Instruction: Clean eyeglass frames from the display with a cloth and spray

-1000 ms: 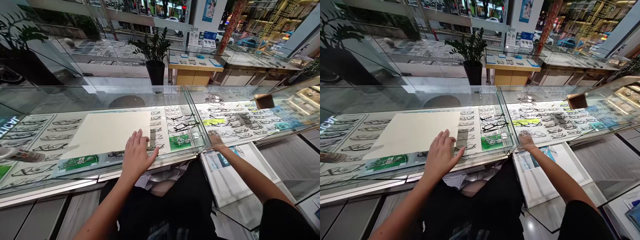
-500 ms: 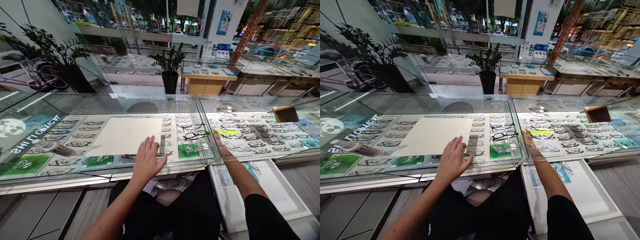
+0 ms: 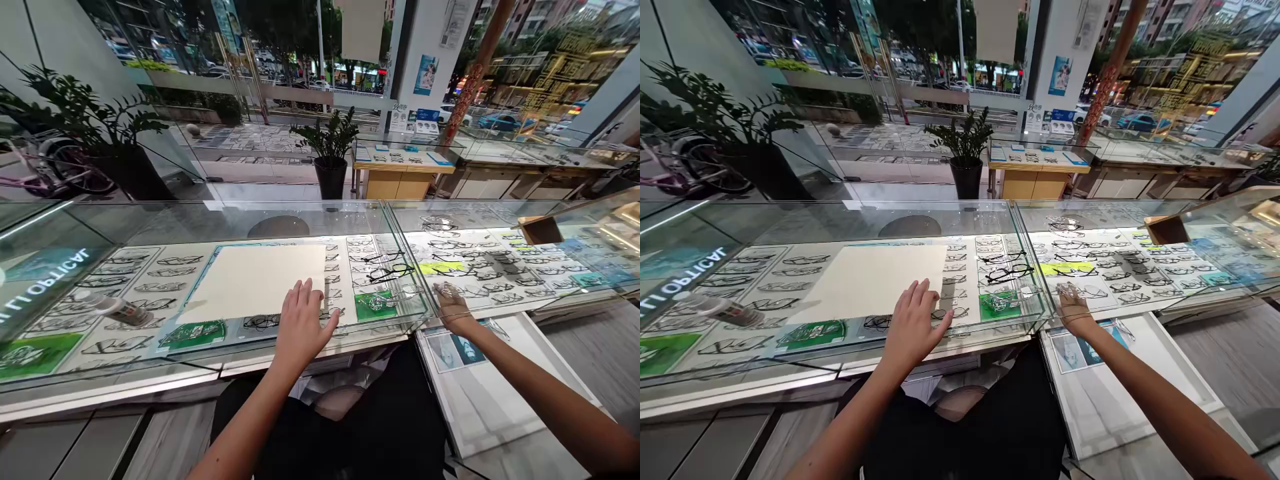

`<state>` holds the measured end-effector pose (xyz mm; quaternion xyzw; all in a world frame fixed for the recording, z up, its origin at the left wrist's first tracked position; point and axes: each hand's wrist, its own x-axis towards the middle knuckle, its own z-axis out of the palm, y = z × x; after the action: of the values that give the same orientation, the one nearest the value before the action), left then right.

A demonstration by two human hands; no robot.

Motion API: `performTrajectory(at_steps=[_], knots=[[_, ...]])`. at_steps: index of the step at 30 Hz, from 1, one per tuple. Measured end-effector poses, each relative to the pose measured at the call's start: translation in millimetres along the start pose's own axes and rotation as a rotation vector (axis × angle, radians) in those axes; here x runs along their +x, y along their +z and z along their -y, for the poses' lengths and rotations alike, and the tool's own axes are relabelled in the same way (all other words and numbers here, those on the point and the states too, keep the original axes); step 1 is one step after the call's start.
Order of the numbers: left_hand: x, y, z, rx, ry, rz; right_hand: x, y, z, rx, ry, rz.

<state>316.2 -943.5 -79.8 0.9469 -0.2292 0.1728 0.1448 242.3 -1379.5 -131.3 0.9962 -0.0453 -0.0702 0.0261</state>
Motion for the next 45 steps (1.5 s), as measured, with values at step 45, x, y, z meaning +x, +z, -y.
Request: performTrajectory(at_steps=[45], knots=[[-3.5, 5.9, 2.3, -0.054, -0.015, -0.032, 146.6, -156.5, 150.7, 0.022, -0.102, 0.13]])
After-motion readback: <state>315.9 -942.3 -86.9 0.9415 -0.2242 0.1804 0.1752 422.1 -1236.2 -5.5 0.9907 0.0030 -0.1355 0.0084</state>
